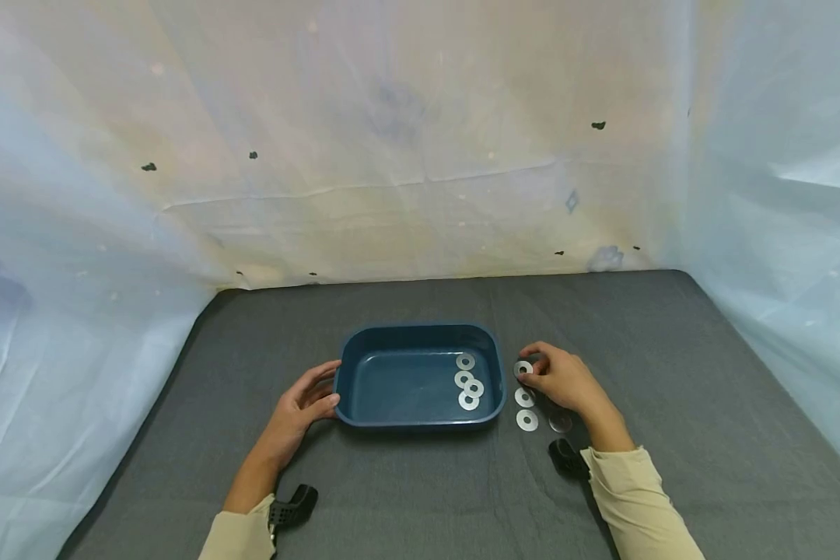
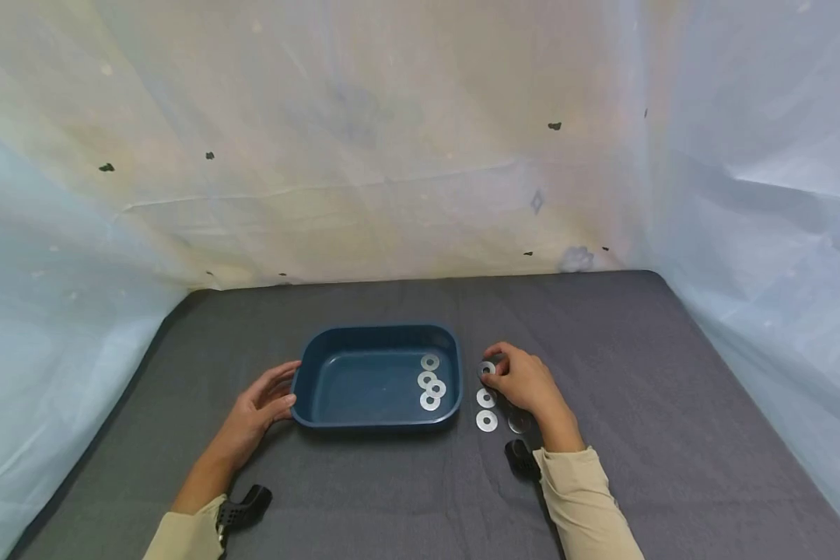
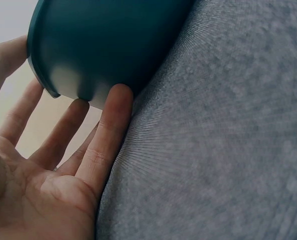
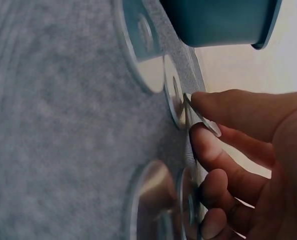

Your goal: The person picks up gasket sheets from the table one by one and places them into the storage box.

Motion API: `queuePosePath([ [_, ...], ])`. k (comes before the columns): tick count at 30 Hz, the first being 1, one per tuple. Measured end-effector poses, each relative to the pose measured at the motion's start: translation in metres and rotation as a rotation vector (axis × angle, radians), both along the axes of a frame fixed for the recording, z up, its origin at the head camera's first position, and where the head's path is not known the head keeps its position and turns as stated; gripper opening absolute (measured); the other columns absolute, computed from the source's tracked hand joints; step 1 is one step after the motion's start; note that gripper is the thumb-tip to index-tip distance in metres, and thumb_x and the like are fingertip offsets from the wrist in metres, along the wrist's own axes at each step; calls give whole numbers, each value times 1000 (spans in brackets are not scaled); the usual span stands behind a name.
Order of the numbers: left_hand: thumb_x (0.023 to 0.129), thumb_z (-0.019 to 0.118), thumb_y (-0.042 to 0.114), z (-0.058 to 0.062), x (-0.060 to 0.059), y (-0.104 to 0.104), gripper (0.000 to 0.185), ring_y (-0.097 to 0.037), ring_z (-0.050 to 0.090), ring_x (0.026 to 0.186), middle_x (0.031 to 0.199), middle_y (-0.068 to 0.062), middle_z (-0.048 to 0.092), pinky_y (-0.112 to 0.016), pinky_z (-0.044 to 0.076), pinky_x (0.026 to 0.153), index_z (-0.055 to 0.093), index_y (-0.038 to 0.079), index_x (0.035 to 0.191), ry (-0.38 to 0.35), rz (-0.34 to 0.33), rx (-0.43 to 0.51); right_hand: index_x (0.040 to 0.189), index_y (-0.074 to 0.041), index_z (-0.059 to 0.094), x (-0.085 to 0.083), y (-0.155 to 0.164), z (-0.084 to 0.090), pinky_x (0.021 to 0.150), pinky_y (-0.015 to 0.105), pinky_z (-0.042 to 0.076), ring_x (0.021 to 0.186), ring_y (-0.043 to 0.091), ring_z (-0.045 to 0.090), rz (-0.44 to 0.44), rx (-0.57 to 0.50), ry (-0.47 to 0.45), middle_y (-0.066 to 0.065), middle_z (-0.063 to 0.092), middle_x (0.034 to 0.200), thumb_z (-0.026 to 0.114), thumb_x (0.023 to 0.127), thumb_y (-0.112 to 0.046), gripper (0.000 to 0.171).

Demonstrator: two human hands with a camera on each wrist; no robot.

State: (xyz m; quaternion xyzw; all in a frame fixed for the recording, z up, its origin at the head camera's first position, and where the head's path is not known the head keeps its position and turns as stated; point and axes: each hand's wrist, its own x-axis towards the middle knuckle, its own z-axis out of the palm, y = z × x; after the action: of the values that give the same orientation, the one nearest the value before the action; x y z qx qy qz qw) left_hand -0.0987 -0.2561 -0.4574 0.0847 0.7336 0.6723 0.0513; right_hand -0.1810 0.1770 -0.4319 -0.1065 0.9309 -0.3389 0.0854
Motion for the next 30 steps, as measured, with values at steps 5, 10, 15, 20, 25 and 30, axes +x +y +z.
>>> queuePosePath([
  [5, 100, 58, 11, -3, 1, 0, 54, -5, 61, 118, 147, -20, 43, -29, 58, 85, 39, 7, 151, -8, 12, -14, 119, -6, 68, 1, 0, -2, 63, 29, 42, 68, 12, 52, 32, 1, 23, 1, 64, 83, 75, 87, -18, 35],
  [10, 100, 59, 12, -3, 1, 1, 55, -5, 61, 118, 148, -20, 42, -29, 58, 85, 39, 8, 151, -13, 13, -11, 120, -4, 69, 2, 1, -3, 66, 29, 42, 72, 12, 53, 27, 13, 25, 3, 64, 87, 76, 85, -15, 38],
  [15, 100, 59, 12, -2, 1, 1, 55, -5, 61, 118, 148, -22, 42, -29, 58, 85, 38, 7, 151, -11, 8, -7, 119, -4, 69, 2, 2, -5, 67, 29, 42, 72, 12, 53, 18, 17, 22, 3, 64, 87, 76, 85, -14, 36],
  [20, 100, 59, 11, -2, 1, 1, 55, -5, 61, 118, 148, -21, 42, -29, 58, 84, 38, 6, 151, -6, 8, -5, 117, -5, 70, 1, 3, -5, 65, 29, 41, 71, 12, 52, 22, 7, 30, 3, 63, 86, 77, 85, -15, 35],
  [25, 100, 58, 11, -2, 1, 0, 55, -5, 61, 118, 146, -20, 43, -29, 58, 84, 38, 6, 151, -2, 4, -2, 117, -5, 70, 0, 3, -4, 65, 29, 41, 70, 12, 52, 19, 1, 45, 2, 63, 86, 78, 84, -16, 36],
  [30, 100, 58, 10, -2, 1, 0, 55, -6, 60, 119, 146, -18, 44, -29, 58, 85, 37, 6, 151, 5, -4, 3, 116, -7, 69, 0, 4, -1, 63, 29, 42, 69, 12, 53, 0, -8, 58, 3, 64, 87, 79, 83, -17, 36],
])
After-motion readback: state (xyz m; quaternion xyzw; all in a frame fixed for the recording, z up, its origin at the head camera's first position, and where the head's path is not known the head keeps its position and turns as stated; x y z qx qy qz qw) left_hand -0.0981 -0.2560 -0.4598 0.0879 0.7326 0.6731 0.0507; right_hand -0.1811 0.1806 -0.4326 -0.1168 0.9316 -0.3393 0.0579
